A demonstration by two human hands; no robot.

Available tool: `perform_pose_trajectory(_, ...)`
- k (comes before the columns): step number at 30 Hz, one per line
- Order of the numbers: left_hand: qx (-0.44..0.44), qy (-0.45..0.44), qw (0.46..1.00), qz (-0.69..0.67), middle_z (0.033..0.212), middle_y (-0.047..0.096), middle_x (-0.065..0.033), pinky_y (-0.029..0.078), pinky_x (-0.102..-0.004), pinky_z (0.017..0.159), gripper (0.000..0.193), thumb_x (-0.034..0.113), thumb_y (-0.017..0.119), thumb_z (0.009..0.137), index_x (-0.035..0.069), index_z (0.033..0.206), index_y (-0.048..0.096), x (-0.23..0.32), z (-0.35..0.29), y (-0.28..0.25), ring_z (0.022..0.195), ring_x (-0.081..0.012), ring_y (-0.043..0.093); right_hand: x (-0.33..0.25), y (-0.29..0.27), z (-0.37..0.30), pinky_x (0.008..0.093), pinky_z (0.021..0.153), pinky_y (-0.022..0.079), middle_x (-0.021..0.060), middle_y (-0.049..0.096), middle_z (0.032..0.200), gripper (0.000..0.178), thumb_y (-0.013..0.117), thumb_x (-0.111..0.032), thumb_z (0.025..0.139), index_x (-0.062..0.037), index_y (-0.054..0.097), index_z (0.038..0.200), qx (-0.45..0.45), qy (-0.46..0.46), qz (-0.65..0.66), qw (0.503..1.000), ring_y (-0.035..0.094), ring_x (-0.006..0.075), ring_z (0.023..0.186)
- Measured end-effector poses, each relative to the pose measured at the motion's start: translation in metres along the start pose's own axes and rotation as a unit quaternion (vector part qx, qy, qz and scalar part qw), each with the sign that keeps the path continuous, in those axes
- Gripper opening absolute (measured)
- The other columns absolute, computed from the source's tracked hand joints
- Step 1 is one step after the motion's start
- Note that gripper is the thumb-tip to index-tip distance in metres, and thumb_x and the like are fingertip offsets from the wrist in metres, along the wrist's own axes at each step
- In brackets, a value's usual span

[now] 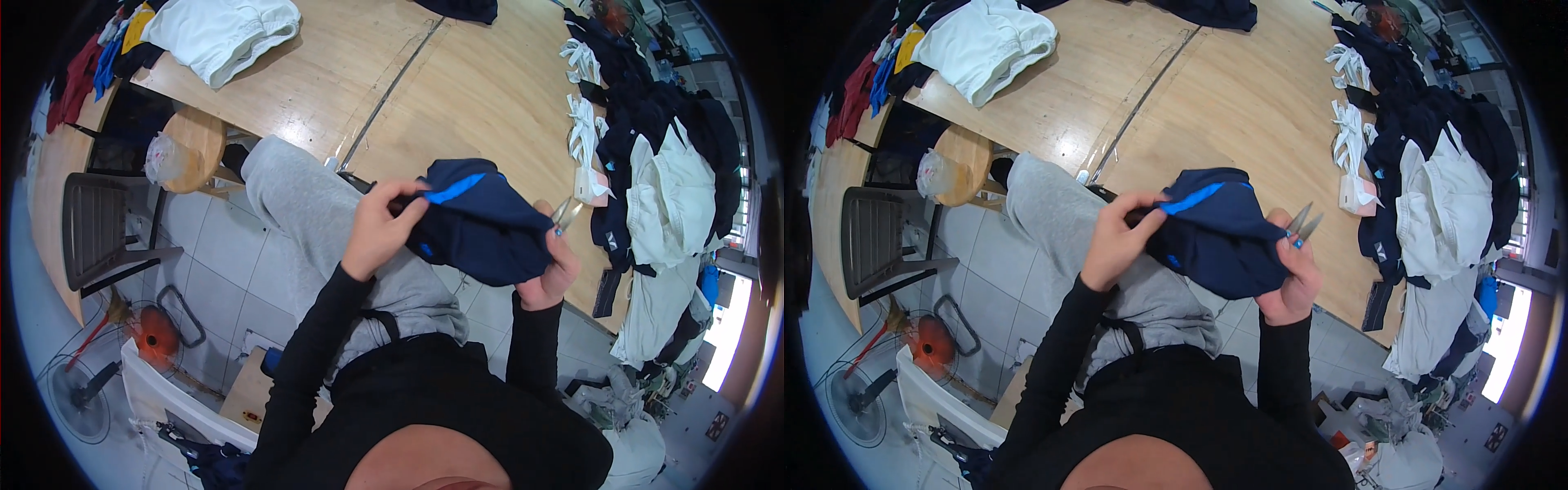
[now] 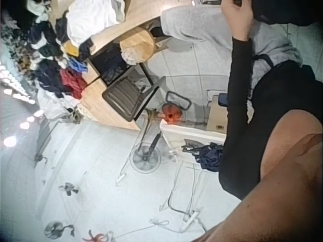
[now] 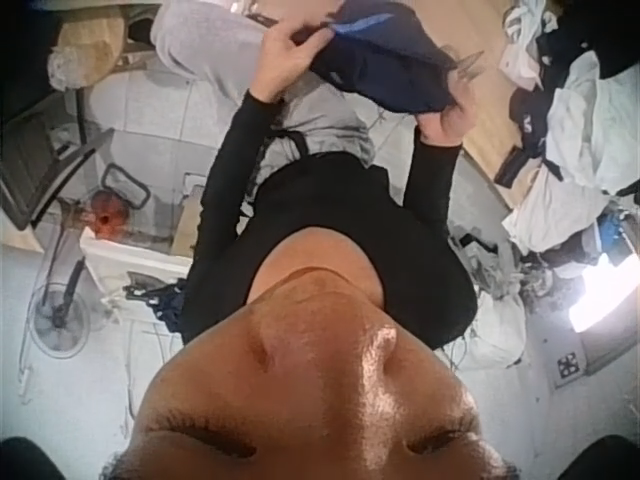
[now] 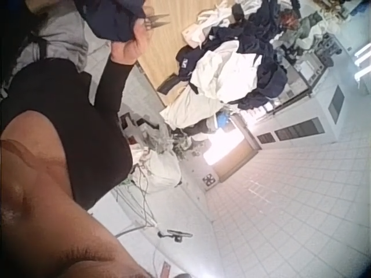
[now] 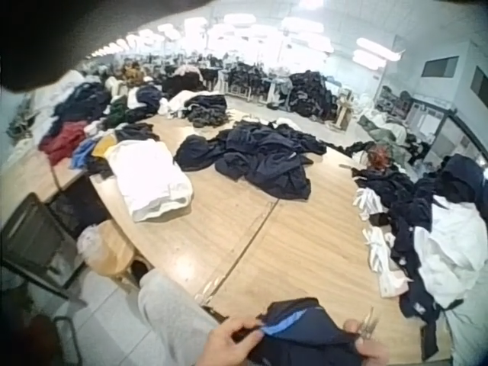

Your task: The recorder uses thread snips to trim loose threads and inspect dark-colored sports shorts on a factory workbench.

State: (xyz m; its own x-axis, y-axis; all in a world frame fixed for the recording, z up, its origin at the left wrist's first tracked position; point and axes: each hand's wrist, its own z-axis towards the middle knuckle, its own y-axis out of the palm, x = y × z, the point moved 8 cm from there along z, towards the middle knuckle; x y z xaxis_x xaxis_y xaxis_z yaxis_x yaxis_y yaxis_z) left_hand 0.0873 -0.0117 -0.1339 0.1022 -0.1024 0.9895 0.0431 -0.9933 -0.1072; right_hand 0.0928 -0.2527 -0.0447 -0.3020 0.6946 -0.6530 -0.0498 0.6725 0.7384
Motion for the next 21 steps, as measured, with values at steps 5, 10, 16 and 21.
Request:
perform_pose_trajectory(5, -0.036, -0.176, 0.799, -0.574, 0.119, 0.077, -0.0097, 0.059, -0.0351, 0.097, 0.031, 0.024, 0.057, 0.115, 0.000, 0.129, 0.067, -0.003, -0.021, -0.021, 0.105, -0.0206, 0.074, -0.017, -0.035, -0.001, 0.0493, 0.106, 0.055, 0.0193, 0.071, 0.118, 0.027, 0.063, -0.017, 0.107, 0.0019, 0.058, 0.126, 0.063, -0.003, -0.032, 0.997, 0.071, 0.0326, 0.114)
perform_pose_trajectory(10, -0.019, -0.145, 0.774, -0.616, 0.109, 0.074, -0.0089, 0.060, -0.0345, 0.097, 0.032, 0.027, 0.050, 0.117, -0.001, 0.116, 0.065, 0.028, -0.026, -0.054, 0.106, -0.0184, 0.073, -0.011, -0.049, 0.005, 0.0385, 0.091, 0.058, 0.0128, 0.072, 0.103, 0.018, 0.062, -0.018, 0.109, -0.0003, 0.062, 0.111, 0.188, 0.023, -0.051, 0.981, 0.073, 0.0232, 0.094)
perform_pose_trajectory(16, -0.021, -0.114, 0.875, -0.471, 0.081, 0.049, 0.0029, 0.043, -0.0251, 0.068, 0.032, 0.030, 0.054, 0.115, 0.008, 0.092, 0.052, 0.031, -0.035, -0.071, 0.073, -0.0066, 0.050, -0.014, -0.039, 0.010, 0.0351, 0.080, 0.053, 0.0073, 0.065, 0.087, 0.020, 0.057, -0.020, 0.112, -0.0037, 0.057, 0.100, 0.137, 0.000, -0.055, 0.989, 0.067, 0.0189, 0.083)
perform_pose_trajectory(21, -0.064, -0.066, 0.890, -0.448, 0.083, 0.052, 0.0046, 0.040, -0.0244, 0.072, 0.032, 0.027, 0.056, 0.115, 0.006, 0.090, 0.059, 0.033, -0.040, -0.074, 0.077, -0.0054, 0.048, -0.017, -0.033, 0.009, 0.0359, 0.080, 0.052, 0.0061, 0.062, 0.083, 0.021, 0.056, -0.020, 0.112, -0.0038, 0.055, 0.098, 0.140, -0.014, -0.075, 0.987, 0.064, 0.0185, 0.080)
